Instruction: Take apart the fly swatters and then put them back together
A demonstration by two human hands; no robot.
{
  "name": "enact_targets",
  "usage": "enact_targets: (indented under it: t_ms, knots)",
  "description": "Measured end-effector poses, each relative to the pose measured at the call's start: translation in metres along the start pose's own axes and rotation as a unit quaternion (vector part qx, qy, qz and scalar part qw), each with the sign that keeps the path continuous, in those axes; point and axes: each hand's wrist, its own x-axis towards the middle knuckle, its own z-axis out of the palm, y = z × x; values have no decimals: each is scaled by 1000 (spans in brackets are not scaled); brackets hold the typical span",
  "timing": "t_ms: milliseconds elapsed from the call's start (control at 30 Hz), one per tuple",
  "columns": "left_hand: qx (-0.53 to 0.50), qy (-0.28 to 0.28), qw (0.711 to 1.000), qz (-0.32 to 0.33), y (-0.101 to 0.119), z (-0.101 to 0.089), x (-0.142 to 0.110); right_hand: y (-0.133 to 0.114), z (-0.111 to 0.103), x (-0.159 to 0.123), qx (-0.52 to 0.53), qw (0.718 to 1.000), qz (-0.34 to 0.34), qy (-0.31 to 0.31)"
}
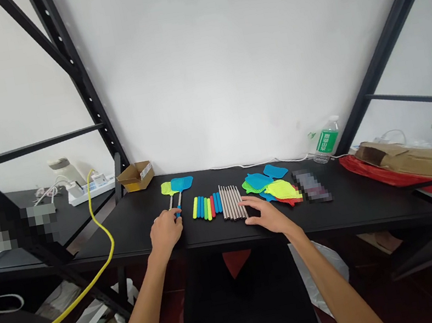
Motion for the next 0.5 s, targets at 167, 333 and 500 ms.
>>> enact_targets:
  t_ms: [167,333,500]
  knots:
    - [-6,-4,1000,-1,2,-1,-1,9,8,6,-6,999,-3,40]
    - [-6,-5,1000,-1,3,-3,-2,2,10,4,-26,999,0,39]
    - [-4,-5,1000,5,2,-1,0,-15,15,7,-79,996,35,17]
